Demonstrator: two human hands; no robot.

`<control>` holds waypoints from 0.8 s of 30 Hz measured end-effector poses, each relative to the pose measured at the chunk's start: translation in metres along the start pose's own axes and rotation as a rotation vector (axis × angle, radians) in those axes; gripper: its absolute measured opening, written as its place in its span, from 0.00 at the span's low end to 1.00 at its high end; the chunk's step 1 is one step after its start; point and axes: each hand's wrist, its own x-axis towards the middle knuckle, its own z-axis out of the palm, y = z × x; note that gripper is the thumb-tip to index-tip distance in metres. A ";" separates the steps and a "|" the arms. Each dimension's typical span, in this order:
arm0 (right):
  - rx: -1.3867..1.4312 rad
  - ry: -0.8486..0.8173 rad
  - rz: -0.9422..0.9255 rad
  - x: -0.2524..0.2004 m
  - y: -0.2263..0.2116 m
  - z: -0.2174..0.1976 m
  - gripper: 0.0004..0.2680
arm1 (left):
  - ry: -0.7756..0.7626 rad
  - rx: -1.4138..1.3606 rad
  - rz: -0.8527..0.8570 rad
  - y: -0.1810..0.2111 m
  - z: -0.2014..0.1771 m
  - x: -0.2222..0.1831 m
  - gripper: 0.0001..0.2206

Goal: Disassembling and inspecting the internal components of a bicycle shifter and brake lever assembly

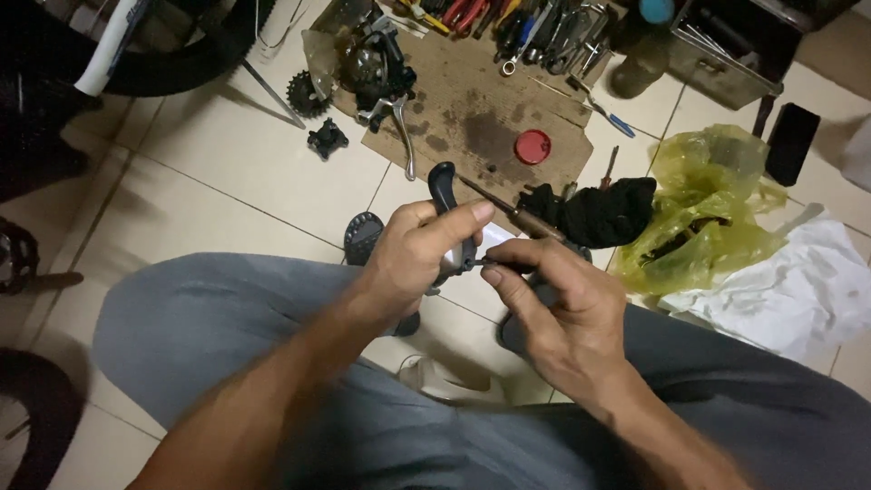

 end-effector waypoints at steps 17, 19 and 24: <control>-0.244 0.011 -0.385 -0.003 0.002 0.008 0.04 | 0.025 0.102 0.001 -0.005 0.000 0.003 0.16; -0.337 0.048 -0.517 -0.002 0.004 0.007 0.04 | 0.029 0.112 0.004 -0.001 0.002 0.002 0.16; -0.521 -0.153 -0.704 0.003 -0.002 0.002 0.09 | 0.022 0.340 -0.143 0.005 -0.002 -0.002 0.17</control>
